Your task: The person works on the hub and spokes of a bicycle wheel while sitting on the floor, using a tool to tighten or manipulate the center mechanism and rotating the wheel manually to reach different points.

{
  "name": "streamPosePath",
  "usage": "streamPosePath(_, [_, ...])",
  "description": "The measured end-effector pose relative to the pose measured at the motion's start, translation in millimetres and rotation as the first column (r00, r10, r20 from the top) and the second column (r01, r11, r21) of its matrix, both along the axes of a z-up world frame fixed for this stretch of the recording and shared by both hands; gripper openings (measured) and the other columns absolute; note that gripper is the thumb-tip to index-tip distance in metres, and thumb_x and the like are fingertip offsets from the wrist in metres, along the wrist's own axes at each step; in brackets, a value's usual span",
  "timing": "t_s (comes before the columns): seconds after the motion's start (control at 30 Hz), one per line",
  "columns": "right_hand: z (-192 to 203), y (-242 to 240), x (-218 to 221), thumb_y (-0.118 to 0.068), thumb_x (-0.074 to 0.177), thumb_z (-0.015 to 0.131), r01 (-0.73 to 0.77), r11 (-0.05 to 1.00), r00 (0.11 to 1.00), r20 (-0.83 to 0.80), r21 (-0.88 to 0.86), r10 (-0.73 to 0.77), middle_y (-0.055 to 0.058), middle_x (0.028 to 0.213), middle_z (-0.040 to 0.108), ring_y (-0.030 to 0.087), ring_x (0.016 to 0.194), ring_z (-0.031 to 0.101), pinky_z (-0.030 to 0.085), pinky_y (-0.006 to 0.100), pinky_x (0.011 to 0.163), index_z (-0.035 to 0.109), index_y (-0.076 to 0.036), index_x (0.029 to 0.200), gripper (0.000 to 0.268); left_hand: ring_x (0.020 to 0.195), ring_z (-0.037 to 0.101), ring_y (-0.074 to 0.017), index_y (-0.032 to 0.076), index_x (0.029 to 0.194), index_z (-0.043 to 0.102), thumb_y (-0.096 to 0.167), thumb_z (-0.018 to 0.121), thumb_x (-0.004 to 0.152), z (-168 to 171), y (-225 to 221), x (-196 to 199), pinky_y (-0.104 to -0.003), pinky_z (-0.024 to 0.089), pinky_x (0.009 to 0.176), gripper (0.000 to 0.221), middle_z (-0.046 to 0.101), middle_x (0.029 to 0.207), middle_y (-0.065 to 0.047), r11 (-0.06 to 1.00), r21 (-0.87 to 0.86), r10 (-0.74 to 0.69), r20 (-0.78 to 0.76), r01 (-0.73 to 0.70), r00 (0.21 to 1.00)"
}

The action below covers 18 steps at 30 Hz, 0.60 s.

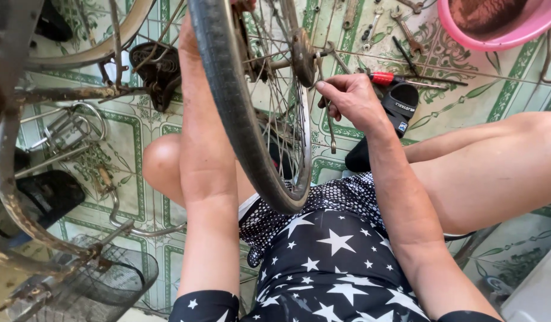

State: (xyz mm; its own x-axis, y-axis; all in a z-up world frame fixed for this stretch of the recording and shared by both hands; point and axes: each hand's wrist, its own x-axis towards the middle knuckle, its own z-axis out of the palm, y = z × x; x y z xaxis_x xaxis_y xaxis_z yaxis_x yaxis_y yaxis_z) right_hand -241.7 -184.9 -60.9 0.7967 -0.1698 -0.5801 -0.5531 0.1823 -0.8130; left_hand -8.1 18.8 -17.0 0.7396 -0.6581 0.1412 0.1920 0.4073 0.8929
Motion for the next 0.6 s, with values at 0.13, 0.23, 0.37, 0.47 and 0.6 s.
streamPosePath(0.13, [-21.8, 3.1, -0.7, -0.024, 0.098, 0.071, 0.043, 0.999, 0.998, 0.035, 0.025, -0.044, 0.002, 0.077, 0.07, 0.005, 0.058, 0.062, 0.052, 0.023, 0.051, 0.077, 0.0, 0.111, 0.028, 0.091, 0.072, -0.0252, 0.005, 0.117, 0.069, 0.017, 0.079, 0.101, 27.0, -6.7, -12.6, -0.039, 0.062, 0.086, 0.022, 0.068, 0.108, -0.012, 0.984, 0.145, 0.095, 0.075, -0.105, 0.993])
streamPosePath(0.23, [-31.5, 2.0, 1.9, -0.024, 0.098, 0.071, 0.031, 0.999, 0.994, 0.105, 0.04, -0.035, 0.001, 0.081, 0.071, 0.005, 0.061, 0.066, 0.055, 0.023, 0.054, 0.077, 0.0, 0.112, 0.028, 0.09, 0.072, -0.0254, 0.004, 0.118, 0.069, 0.015, 0.078, 0.102, 33.3, -14.9, -12.5, -0.039, 0.062, 0.086, 0.021, 0.067, 0.109, -0.012, 0.974, 0.198, 0.092, 0.084, -0.107, 0.992])
streamPosePath(0.37, [-20.2, -4.6, -1.9, -0.026, 0.097, 0.069, -0.034, 0.999, 0.999, 0.04, 0.027, 0.033, 0.002, 0.078, 0.072, 0.008, 0.057, 0.064, 0.052, 0.026, 0.049, 0.077, 0.0, 0.109, 0.03, 0.087, 0.071, -0.0252, 0.004, 0.119, 0.067, 0.011, 0.078, 0.102, 32.5, -18.2, -0.5, -0.039, 0.062, 0.082, 0.022, 0.064, 0.111, -0.011, 0.992, 0.13, 0.001, 0.076, -0.011, 0.997])
streamPosePath(0.47, [-13.4, -6.6, -5.1, -0.028, 0.097, 0.07, -0.04, 0.999, 0.999, -0.002, -0.021, 0.04, 0.005, 0.076, 0.072, 0.008, 0.057, 0.064, 0.052, 0.026, 0.05, 0.078, 0.0, 0.109, 0.031, 0.087, 0.069, -0.0251, 0.0, 0.124, 0.065, 0.009, 0.076, 0.103, 30.7, -14.6, 3.4, -0.037, 0.061, 0.084, 0.025, 0.065, 0.126, -0.018, 0.993, 0.101, -0.071, 0.03, 0.067, 0.997])
streamPosePath(0.6, [-18.8, -2.5, 0.2, -0.028, 0.096, 0.071, 0.016, 0.999, 0.998, 0.067, 0.036, -0.018, 0.002, 0.078, 0.074, 0.007, 0.058, 0.065, 0.053, 0.024, 0.051, 0.078, 0.0, 0.107, 0.03, 0.09, 0.07, -0.025, -0.001, 0.134, 0.056, 0.008, 0.074, 0.096, 18.1, -15.7, 6.7, -0.036, 0.062, 0.085, 0.043, 0.062, 0.144, -0.026, 0.992, 0.121, -0.018, -0.068, 0.026, 0.998])
